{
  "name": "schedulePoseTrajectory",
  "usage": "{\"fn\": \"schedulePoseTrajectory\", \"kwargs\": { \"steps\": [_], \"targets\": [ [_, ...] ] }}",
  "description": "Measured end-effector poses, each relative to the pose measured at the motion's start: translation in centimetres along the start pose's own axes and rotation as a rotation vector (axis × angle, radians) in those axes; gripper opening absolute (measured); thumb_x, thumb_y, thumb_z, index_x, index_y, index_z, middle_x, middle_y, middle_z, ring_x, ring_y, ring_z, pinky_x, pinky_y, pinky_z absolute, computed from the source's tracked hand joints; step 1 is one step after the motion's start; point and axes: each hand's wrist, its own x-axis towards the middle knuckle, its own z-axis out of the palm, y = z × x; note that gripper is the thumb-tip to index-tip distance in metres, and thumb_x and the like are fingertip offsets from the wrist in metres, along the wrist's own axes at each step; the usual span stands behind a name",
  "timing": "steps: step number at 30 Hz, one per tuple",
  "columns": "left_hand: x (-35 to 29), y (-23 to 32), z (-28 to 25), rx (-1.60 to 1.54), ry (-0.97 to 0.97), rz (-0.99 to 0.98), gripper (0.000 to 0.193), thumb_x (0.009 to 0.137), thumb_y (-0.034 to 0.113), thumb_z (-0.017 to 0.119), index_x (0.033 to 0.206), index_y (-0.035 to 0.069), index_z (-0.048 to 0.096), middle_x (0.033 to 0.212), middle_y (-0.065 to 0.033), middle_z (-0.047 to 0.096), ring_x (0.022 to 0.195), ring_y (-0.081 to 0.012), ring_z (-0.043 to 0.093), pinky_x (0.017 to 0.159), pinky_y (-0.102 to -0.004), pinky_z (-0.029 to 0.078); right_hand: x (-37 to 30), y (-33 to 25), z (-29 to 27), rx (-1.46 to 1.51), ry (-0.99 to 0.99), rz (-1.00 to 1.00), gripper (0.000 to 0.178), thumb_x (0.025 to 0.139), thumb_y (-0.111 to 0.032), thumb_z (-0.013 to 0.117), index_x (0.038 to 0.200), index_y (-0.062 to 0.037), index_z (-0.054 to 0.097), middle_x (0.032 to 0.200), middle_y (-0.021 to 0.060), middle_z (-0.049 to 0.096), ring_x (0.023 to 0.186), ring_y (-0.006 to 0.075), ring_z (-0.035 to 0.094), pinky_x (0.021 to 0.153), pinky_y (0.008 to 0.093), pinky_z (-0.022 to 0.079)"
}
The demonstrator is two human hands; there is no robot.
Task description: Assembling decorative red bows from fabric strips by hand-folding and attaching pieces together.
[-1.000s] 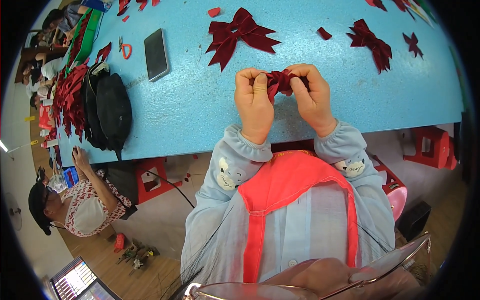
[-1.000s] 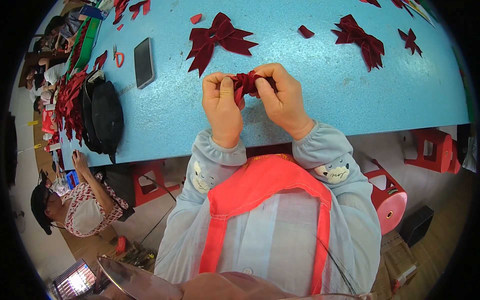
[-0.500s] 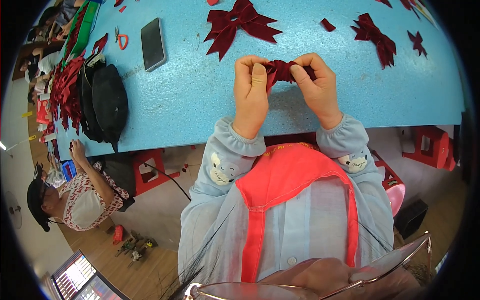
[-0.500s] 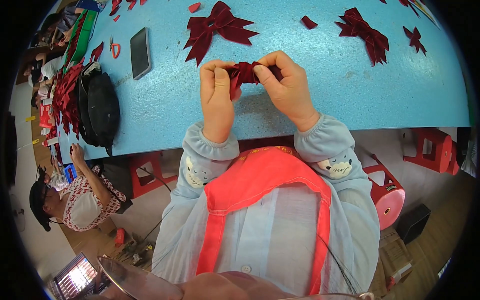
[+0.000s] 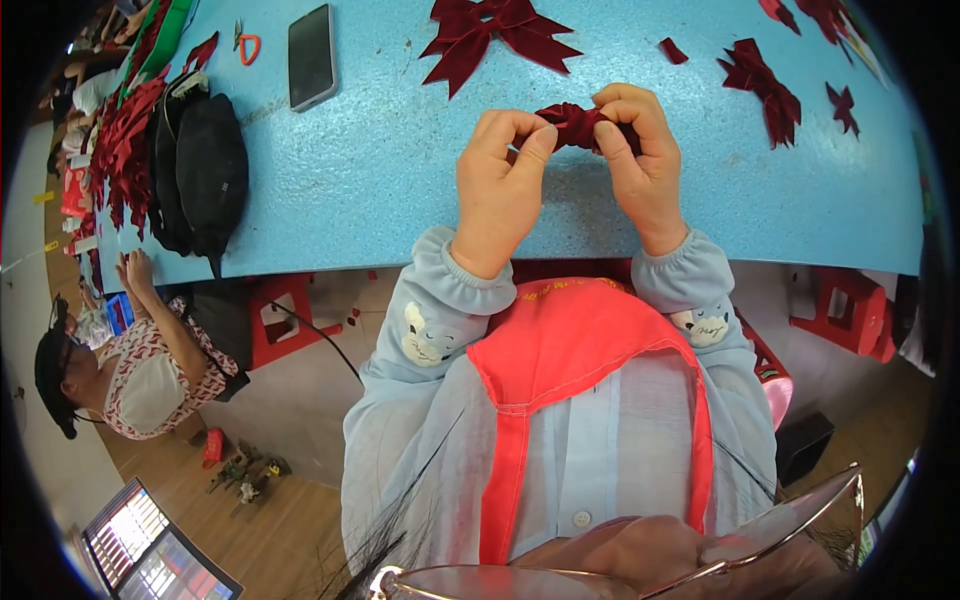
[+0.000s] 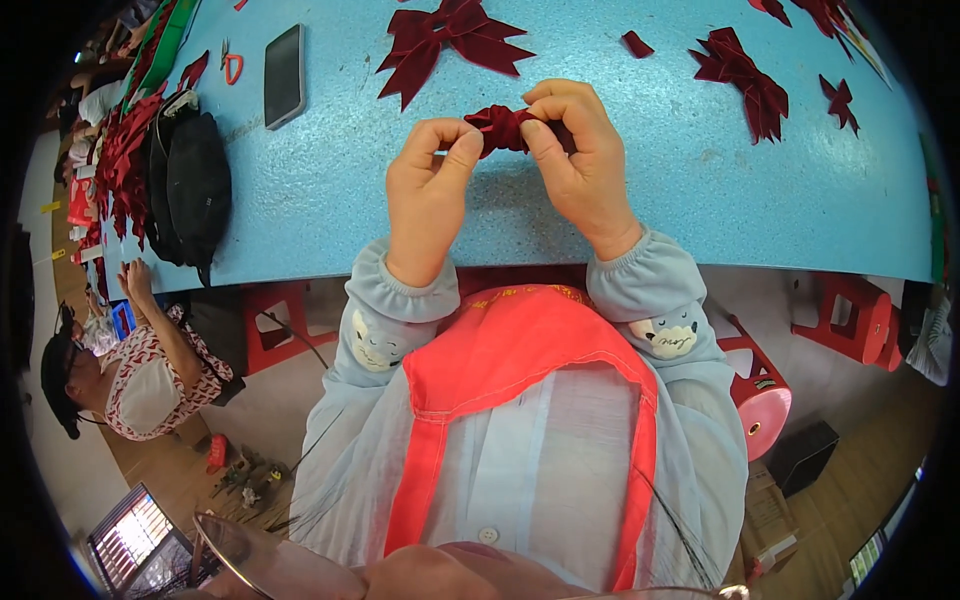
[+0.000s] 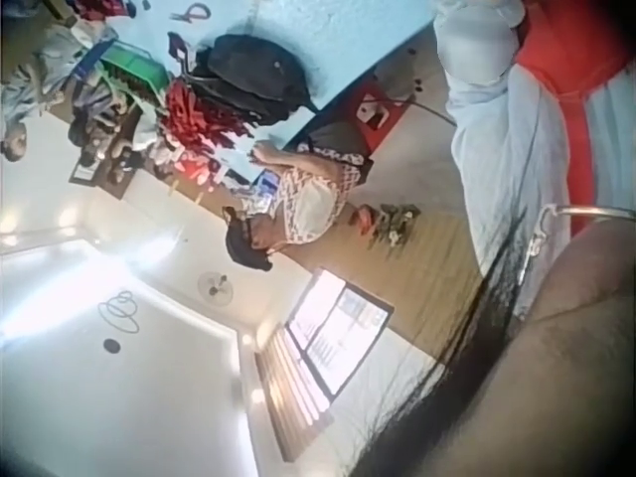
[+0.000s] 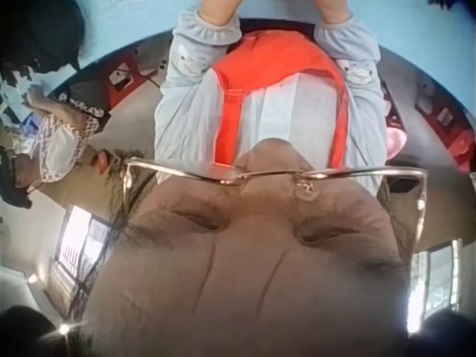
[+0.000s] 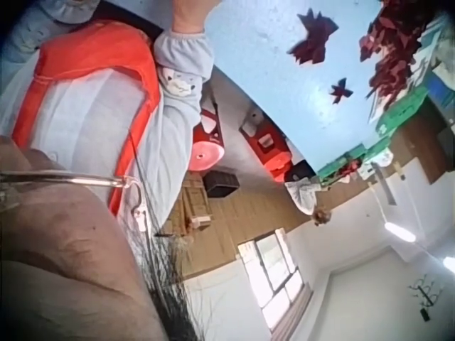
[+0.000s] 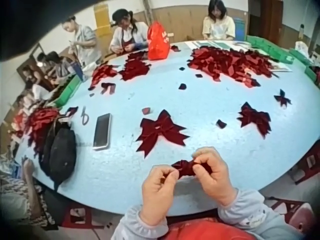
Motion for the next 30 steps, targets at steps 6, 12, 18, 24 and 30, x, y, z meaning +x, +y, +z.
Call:
{"fn": "schedulePoseTrajectory", "kwargs": {
  "steps": [6,12,18,24,30],
  "targets": [
    [-0.7,0.2,0.8,-0.315,-0.039,-0.326,0.016,0.092,0.018,0.052,0.087,0.004,0.055,0.065,0.0013,0.050,0.057,-0.0059,0.044,0.051,-0.0209,0.035,-0.3,0.6,0.8,-0.166,0.077,-0.165,0.006,0.085,0.001,0.053,0.090,-0.0009,0.052,0.095,0.0064,0.056,0.074,0.0096,0.050,0.065,0.0200,0.043],
    [-0.7,-0.2,0.6,-0.655,-0.175,-0.605,0.016,0.090,0.018,0.054,0.085,0.003,0.054,0.064,0.0001,0.052,0.051,-0.0079,0.043,0.046,-0.0225,0.037,-0.7,0.9,1.1,-0.156,0.132,-0.164,0.006,0.086,0.002,0.052,0.091,-0.0012,0.051,0.091,0.0057,0.056,0.067,0.0084,0.049,0.057,0.0200,0.042],
    [-0.2,-1.3,-0.4,-1.054,-0.503,-0.838,0.015,0.091,0.018,0.054,0.090,0.003,0.053,0.063,-0.0010,0.051,0.049,-0.0091,0.044,0.044,-0.0225,0.038,-1.4,0.5,0.9,-0.136,0.133,-0.053,0.004,0.085,-0.001,0.055,0.089,-0.0018,0.053,0.080,0.0062,0.057,0.065,0.0121,0.053,0.057,0.0233,0.044],
    [-0.4,-1.1,-0.6,-0.751,-0.390,-0.609,0.014,0.090,0.015,0.055,0.095,0.002,0.054,0.068,-0.0026,0.054,0.052,-0.0089,0.049,0.046,-0.0211,0.040,-1.6,0.8,1.4,-0.109,0.134,0.029,0.004,0.087,0.000,0.052,0.090,-0.0017,0.052,0.078,0.0041,0.056,0.065,0.0102,0.052,0.057,0.0228,0.043],
    [0.0,-0.8,-1.1,-0.506,0.028,-0.246,0.013,0.088,0.010,0.056,0.097,0.001,0.057,0.075,-0.0043,0.059,0.059,-0.0086,0.056,0.052,-0.0218,0.046,-1.0,0.6,2.1,-0.047,0.066,0.025,0.005,0.088,0.000,0.051,0.092,-0.0025,0.051,0.079,0.0031,0.055,0.067,0.0089,0.051,0.059,0.0217,0.042]
  ]
}}
